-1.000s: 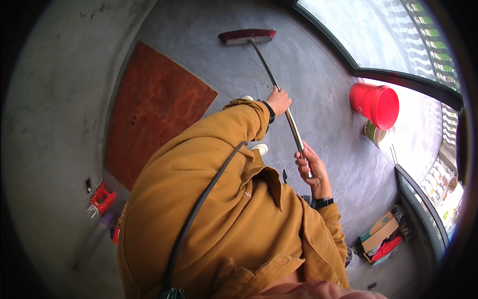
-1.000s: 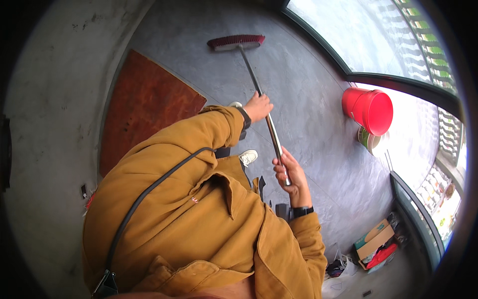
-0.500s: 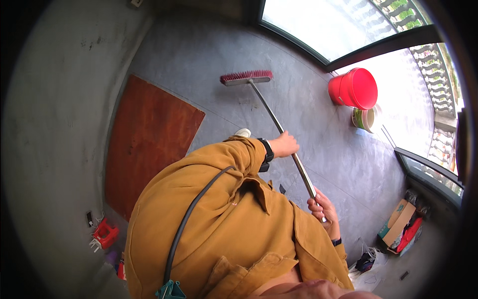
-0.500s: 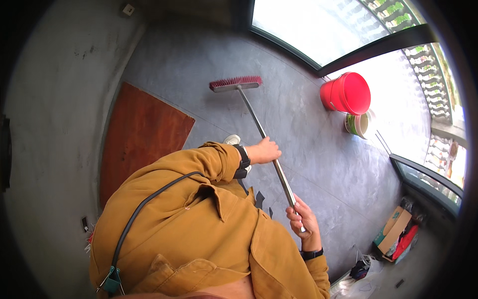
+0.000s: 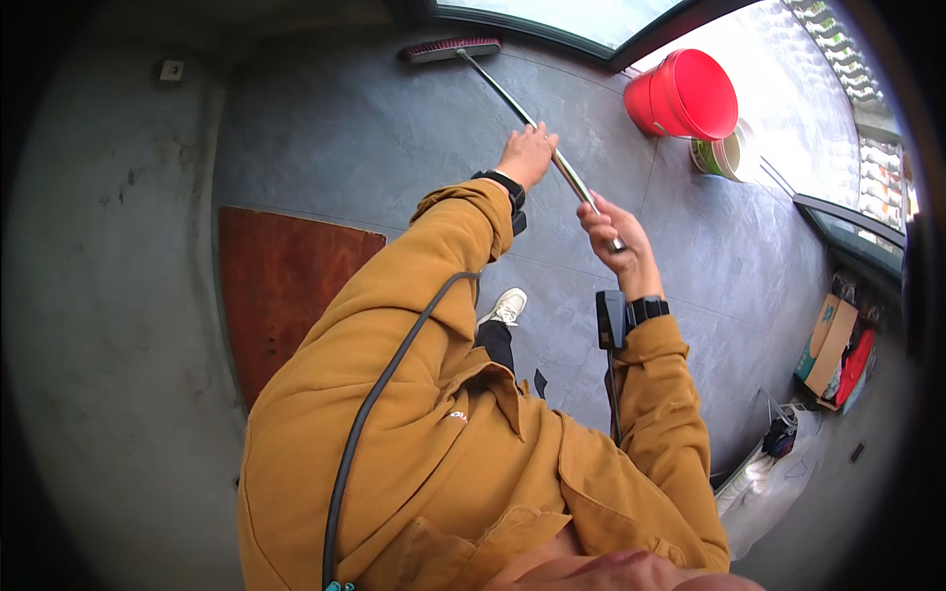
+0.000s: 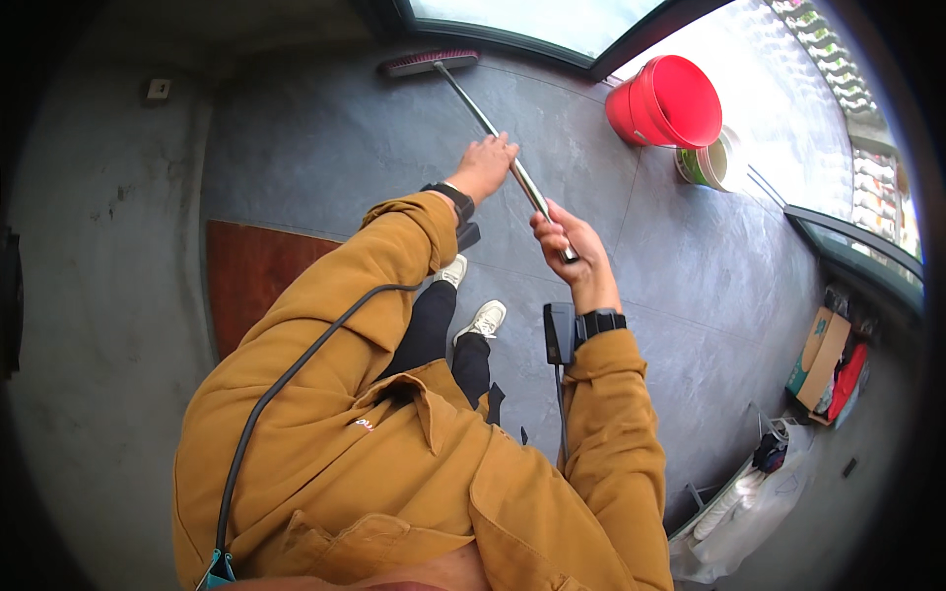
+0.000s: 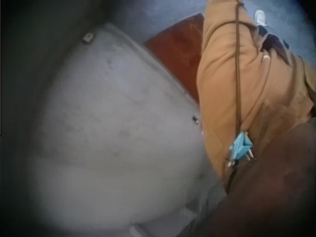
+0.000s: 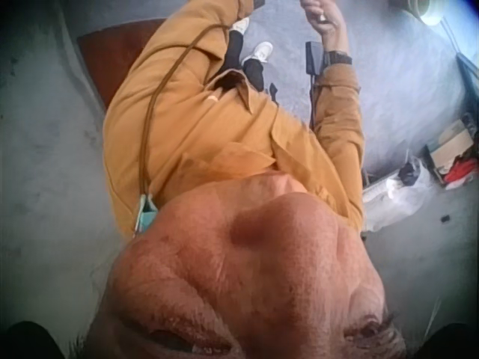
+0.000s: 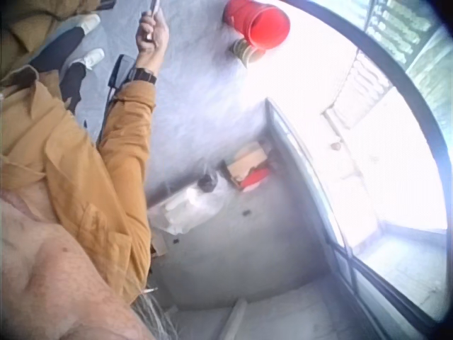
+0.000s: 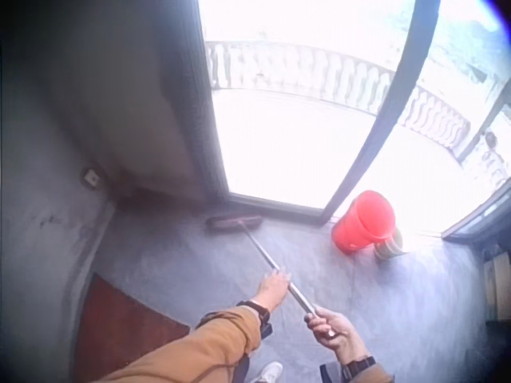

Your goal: The person sweeps a tiled floor using a long-handled broom, moving debris toward a corner. They briefly lift and reposition a red mat to sweep underneath it, then continue sweeping the remaining floor area.

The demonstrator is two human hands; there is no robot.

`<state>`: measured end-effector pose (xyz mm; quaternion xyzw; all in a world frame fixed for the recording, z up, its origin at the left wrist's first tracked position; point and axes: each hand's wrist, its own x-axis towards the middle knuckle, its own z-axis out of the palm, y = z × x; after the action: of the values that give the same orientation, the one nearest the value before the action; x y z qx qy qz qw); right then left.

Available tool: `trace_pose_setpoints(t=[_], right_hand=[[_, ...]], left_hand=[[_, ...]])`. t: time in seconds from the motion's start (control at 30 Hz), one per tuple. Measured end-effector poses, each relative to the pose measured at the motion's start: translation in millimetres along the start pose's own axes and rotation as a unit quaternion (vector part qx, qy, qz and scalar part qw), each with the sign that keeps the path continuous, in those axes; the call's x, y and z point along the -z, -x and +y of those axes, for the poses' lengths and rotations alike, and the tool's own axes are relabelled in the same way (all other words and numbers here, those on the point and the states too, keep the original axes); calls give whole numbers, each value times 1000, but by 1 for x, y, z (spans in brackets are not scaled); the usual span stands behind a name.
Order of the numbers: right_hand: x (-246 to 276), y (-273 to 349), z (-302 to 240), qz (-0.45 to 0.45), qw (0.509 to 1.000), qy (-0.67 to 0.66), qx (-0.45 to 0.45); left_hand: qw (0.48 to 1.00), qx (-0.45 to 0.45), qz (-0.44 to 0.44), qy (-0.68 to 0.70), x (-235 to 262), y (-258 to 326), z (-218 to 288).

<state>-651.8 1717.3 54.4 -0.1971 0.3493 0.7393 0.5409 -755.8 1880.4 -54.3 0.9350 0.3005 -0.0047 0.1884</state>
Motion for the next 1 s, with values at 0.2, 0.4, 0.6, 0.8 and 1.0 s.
trace_pose_setpoints(t=[0.2,0.4,0.6,0.8,1.0], right_hand=[[89,142,106,152,977,51,141],[89,265,226,210,962,27,175],[84,229,169,147,962,-23,231],[80,104,2,-53,984,-83,149],[109,129,25,38,967,37,249]], left_hand=[[946,-309,-88,37,-37,96,96],[809,-526,-231,125,-2,177,179],[874,-471,-115,38,2,106,160],[976,-216,-12,-7,-8,-7,110],[960,-259,37,-100,-50,2,154]])
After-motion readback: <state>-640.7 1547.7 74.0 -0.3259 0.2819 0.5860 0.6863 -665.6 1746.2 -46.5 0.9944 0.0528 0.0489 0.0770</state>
